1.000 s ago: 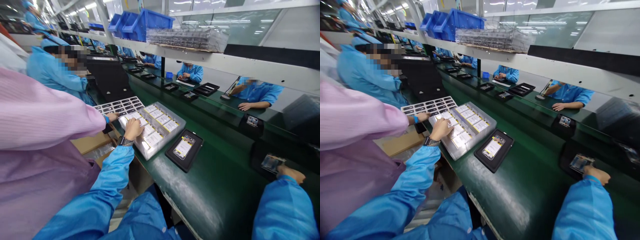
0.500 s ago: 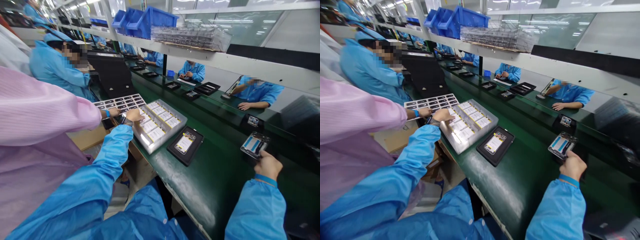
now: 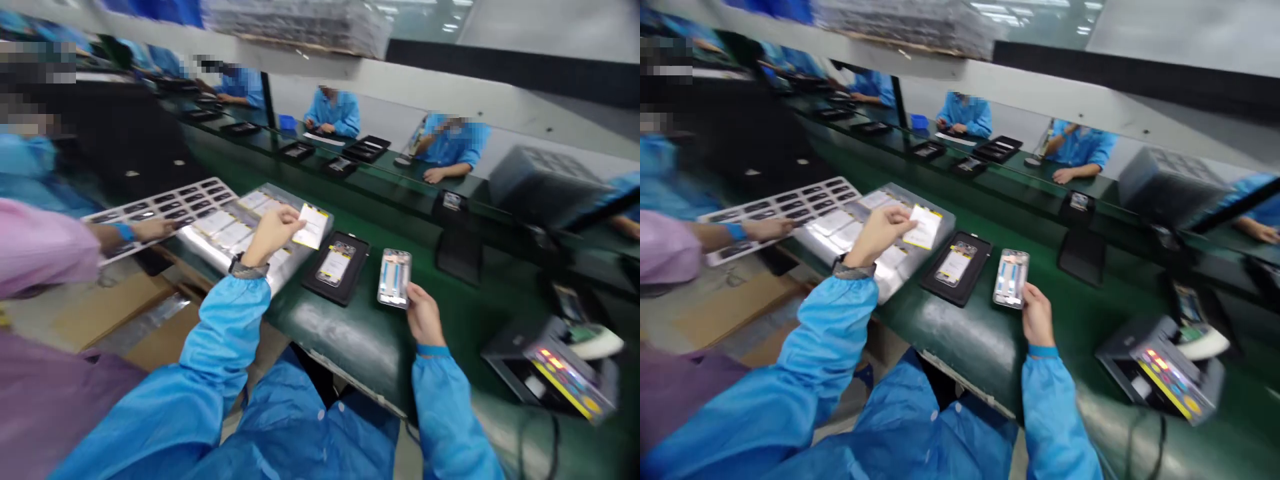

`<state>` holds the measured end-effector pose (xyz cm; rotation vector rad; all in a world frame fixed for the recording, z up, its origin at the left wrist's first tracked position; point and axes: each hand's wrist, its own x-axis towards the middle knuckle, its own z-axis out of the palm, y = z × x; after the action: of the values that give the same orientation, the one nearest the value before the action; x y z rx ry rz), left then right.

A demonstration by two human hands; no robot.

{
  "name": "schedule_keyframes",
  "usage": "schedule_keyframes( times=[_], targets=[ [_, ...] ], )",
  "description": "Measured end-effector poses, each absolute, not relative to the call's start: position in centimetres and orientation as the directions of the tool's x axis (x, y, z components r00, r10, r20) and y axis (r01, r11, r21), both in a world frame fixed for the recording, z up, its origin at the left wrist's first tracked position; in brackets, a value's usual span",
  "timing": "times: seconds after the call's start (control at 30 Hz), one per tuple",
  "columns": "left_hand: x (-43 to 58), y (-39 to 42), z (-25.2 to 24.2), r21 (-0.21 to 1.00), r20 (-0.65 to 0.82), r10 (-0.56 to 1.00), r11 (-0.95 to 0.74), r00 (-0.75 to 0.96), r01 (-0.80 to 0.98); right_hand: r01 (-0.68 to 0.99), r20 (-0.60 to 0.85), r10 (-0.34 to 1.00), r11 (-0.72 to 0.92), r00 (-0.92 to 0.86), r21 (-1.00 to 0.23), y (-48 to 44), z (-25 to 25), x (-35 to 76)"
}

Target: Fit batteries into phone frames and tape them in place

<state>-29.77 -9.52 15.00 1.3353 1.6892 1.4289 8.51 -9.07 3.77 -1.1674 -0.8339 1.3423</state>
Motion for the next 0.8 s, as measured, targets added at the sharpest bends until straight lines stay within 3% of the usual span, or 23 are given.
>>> schedule_keyframes(
  times=[0.1, 0.23, 0.47, 0.67, 0.73, 0.8],
  targets=[
    [-19.9, -7.8, 11.8, 0.999, -0.022, 0.995, 0.024, -0.097, 0.022, -0.342, -0.163, 0.984, -0.128, 0.075, -0.931, -10.0, 3.7, 7.3],
    [-11.4, -6.2, 8.6, 0.992, -0.116, 0.992, 0.118, 0.048, -0.047, -0.372, -0.171, 0.973, -0.103, 0.155, -0.922, -10.3, 3.2, 7.3],
    [-9.1, -5.2, 6.9, 0.992, -0.11, 0.987, 0.1, 0.119, 0.083, -0.464, -0.173, 0.971, -0.078, 0.167, -0.882, -10.6, 3.0, 7.1],
    [-9.9, -6.2, 6.5, 0.855, 0.161, 0.986, -0.159, 0.039, 0.493, -0.485, -0.169, 0.978, -0.091, 0.119, -0.869, -11.4, 3.6, 6.7],
    [-10.1, -6.2, 6.4, 0.852, 0.186, 0.983, -0.158, -0.007, 0.5, -0.479, -0.167, 0.98, -0.097, 0.106, -0.873, -11.6, 4.0, 6.6],
    [-10.2, -6.0, 6.2, 0.916, 0.14, 0.99, -0.126, -0.008, 0.38, -0.474, -0.163, 0.983, -0.102, 0.089, -0.874, -11.8, 4.3, 6.6]
  ],
)
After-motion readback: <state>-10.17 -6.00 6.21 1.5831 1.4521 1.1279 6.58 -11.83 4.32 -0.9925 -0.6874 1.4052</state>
